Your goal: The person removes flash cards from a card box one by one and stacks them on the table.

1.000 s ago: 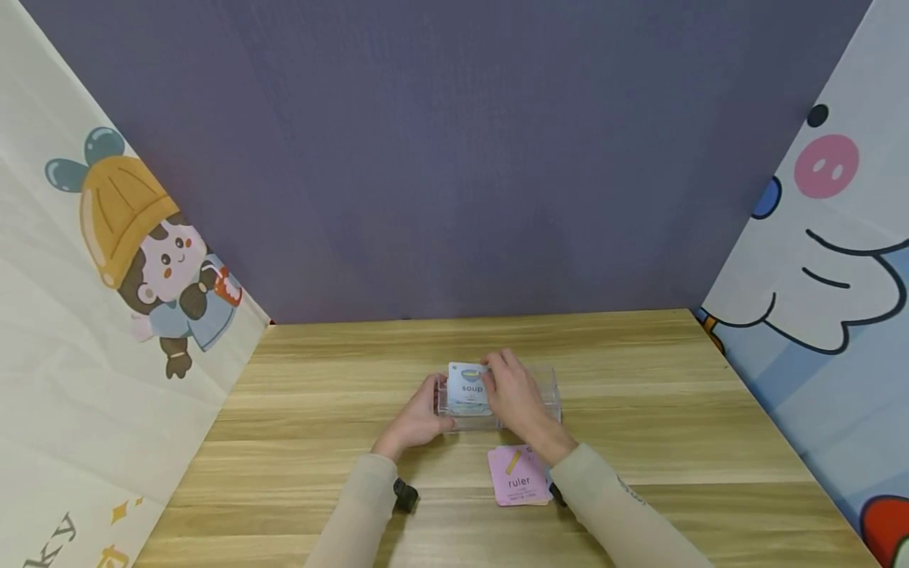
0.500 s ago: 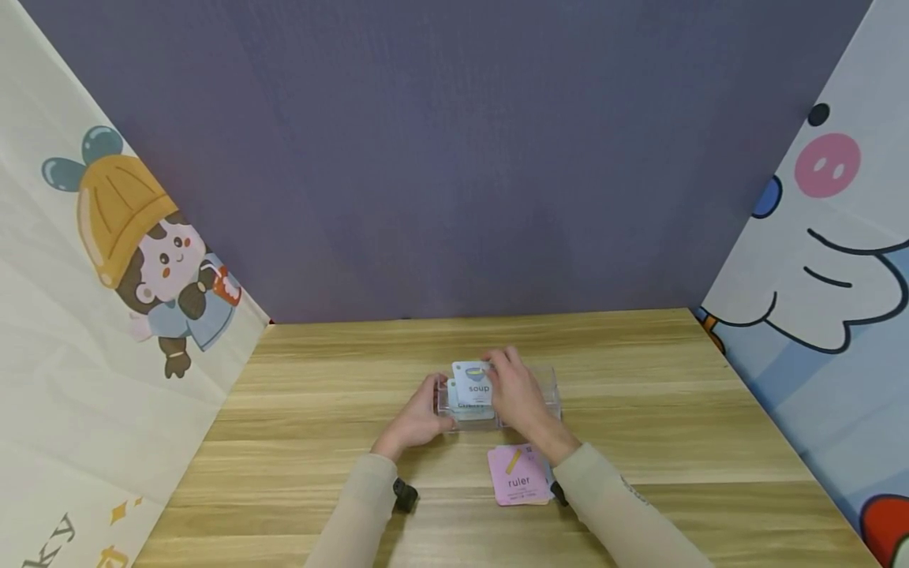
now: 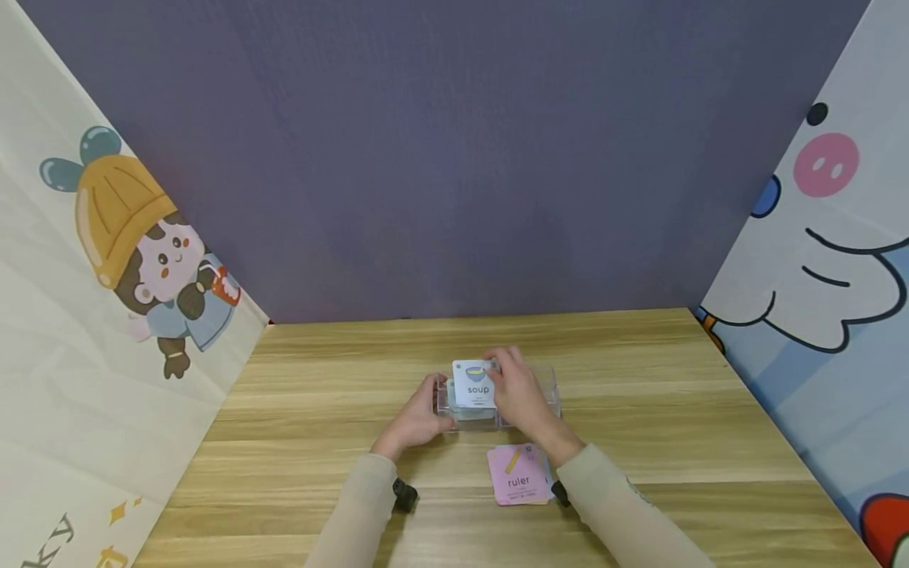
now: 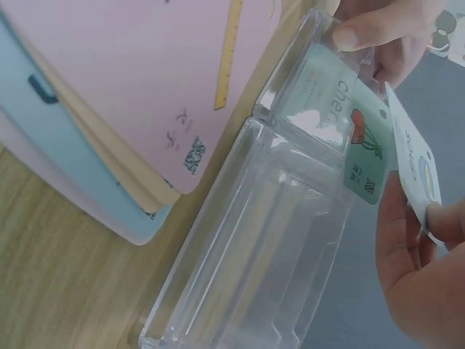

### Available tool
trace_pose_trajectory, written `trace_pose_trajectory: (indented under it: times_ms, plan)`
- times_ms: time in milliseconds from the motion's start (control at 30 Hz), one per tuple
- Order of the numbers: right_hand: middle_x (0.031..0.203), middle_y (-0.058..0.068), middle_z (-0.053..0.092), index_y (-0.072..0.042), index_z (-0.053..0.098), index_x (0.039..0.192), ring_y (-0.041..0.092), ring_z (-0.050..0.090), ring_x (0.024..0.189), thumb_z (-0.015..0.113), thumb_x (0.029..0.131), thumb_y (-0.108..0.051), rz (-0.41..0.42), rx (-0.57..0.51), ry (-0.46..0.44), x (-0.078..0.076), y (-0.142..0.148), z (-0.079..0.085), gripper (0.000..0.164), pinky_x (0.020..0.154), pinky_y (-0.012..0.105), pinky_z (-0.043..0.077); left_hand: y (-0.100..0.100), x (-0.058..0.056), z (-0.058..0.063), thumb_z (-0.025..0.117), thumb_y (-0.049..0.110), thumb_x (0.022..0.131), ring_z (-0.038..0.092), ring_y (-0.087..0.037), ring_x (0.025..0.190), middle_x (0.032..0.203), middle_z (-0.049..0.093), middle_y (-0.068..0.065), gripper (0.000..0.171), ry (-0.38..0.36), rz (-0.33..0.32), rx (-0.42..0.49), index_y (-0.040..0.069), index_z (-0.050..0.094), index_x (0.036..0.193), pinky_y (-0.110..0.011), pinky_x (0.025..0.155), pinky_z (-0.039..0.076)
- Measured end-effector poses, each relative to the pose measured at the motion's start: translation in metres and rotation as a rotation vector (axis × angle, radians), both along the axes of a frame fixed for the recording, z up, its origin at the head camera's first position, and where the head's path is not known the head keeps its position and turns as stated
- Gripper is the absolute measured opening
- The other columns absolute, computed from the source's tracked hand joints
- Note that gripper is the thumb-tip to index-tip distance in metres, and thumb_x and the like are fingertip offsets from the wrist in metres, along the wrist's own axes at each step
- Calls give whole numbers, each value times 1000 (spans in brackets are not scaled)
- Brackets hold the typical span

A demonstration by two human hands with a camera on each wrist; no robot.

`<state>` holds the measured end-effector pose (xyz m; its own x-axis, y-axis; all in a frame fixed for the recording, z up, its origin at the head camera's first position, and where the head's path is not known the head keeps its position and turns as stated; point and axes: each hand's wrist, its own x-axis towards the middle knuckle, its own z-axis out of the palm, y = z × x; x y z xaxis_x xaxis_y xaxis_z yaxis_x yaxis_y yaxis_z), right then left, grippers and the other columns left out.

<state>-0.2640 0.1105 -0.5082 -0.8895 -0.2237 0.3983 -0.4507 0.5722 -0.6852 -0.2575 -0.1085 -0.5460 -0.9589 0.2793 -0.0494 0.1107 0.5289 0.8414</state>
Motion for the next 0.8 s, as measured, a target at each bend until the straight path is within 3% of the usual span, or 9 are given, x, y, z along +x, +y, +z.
trace_pose_trajectory:
  times_ms: [367,800]
  plan:
    - [114,11,57,-5,61,122,27,63,101,60,97,1,-12,-69,-39,3,3,5,25,90,41,58,1,0,-1,74,1,73,52,-33,126,137,51,-19,83,-2,1,1,-3,35,146,-50,112,41]
    - [100,4,52,-4,62,121,16,50,87,63,97,-3,4,-81,-76,12,11,10,24,73,29,50,1,-1,-1,73,-1,72,52,-32,125,136,50,-19,84,-6,4,9,-3,34,147,-48,110,43]
